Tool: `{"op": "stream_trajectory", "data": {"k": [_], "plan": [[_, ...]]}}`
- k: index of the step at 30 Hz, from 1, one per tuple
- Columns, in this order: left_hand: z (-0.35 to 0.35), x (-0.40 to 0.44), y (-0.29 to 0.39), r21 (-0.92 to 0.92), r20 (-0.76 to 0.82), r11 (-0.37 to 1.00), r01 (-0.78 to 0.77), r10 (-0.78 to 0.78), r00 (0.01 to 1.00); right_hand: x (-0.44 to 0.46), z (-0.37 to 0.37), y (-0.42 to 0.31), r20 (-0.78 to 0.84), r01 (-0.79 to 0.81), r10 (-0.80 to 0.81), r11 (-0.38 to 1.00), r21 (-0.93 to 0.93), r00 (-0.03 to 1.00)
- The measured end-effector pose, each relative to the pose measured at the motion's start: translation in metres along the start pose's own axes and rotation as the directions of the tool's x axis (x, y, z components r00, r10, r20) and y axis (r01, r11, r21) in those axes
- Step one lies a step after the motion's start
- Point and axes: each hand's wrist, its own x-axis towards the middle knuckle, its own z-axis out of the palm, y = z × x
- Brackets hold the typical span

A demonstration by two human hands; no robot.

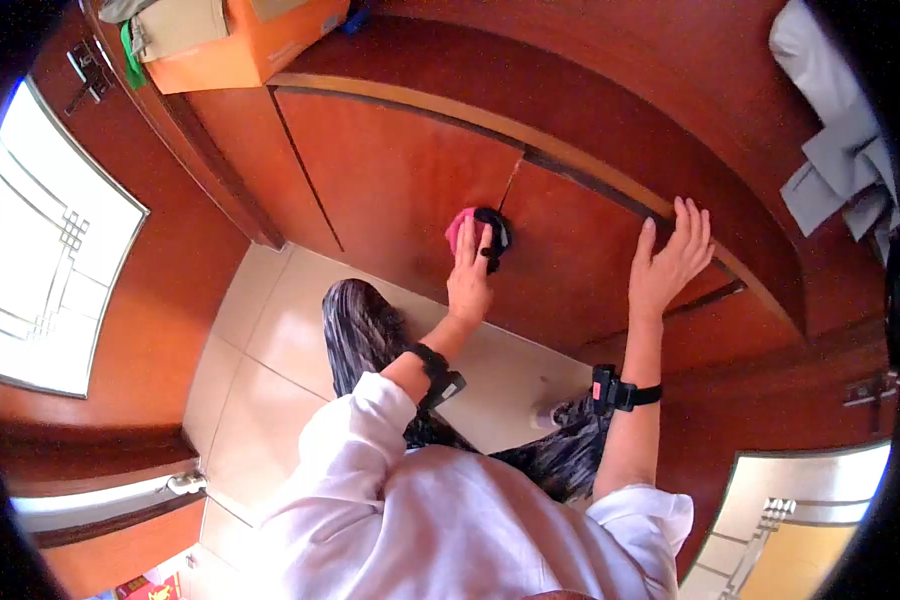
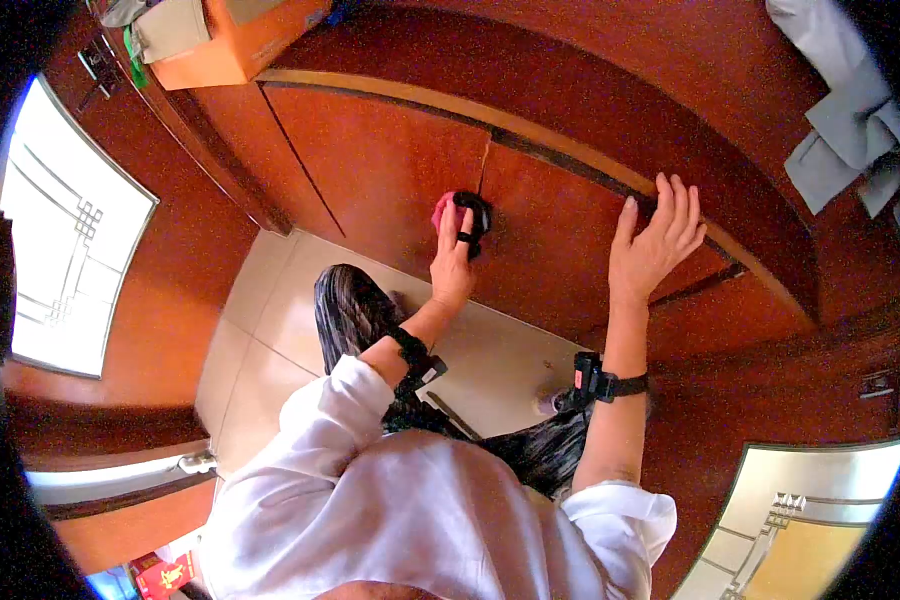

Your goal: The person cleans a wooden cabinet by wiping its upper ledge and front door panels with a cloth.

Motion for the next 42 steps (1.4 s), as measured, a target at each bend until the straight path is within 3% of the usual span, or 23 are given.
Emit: {"op": "stream_trajectory", "data": {"k": [3, 4, 13, 17, 19, 22, 27, 32, 37, 42], "plan": [[-0.02, 0.022, 0.017, -0.001, -0.084, 0.998, -0.069, 0.069, 0.994, 0.001, -0.006, 0.0, 0.029, 0.002, -0.003, 0.999, 0.034, 1.0], [-0.029, 0.037, 0.02, 0.076, -0.151, 0.985, -0.153, 0.163, 0.975, 0.001, -0.005, 0.001, 0.031, 0.001, -0.002, 0.999, 0.034, 1.0], [-0.064, 0.088, 0.032, 0.302, -0.035, 0.89, -0.342, 0.369, 0.929, 0.0, 0.006, 0.002, -0.076, -0.004, 0.007, 0.999, 0.041, 0.997], [-0.036, 0.048, -0.01, 0.364, 0.082, 0.867, -0.341, 0.335, 0.939, -0.001, 0.006, 0.0, -0.071, -0.009, 0.011, 1.0, 0.025, 0.997], [-0.025, 0.026, -0.03, 0.411, 0.168, 0.862, -0.296, 0.247, 0.954, -0.001, 0.007, 0.0, -0.078, -0.001, 0.003, 1.0, 0.02, 0.997], [-0.026, 0.011, -0.036, 0.344, 0.175, 0.912, -0.224, 0.172, 0.969, -0.002, 0.007, -0.001, -0.081, -0.008, 0.008, 1.0, 0.004, 0.997], [-0.053, 0.048, -0.017, 0.301, 0.083, 0.917, -0.262, 0.249, 0.965, -0.001, 0.007, 0.0, -0.074, 0.004, -0.004, 1.0, -0.006, 0.997], [-0.089, 0.104, 0.017, 0.314, -0.13, 0.905, -0.288, 0.341, 0.931, -0.001, 0.005, 0.0, -0.056, 0.0, 0.0, 1.0, -0.004, 0.998], [-0.081, 0.098, 0.012, 0.25, -0.174, 0.929, -0.274, 0.322, 0.931, -0.002, 0.007, 0.002, -0.069, -0.008, 0.008, 1.0, -0.008, 0.998], [-0.042, 0.044, -0.033, 0.265, -0.081, 0.955, -0.129, 0.156, 0.984, -0.002, 0.008, 0.0, -0.083, 0.002, -0.002, 1.0, -0.004, 0.997]]}}
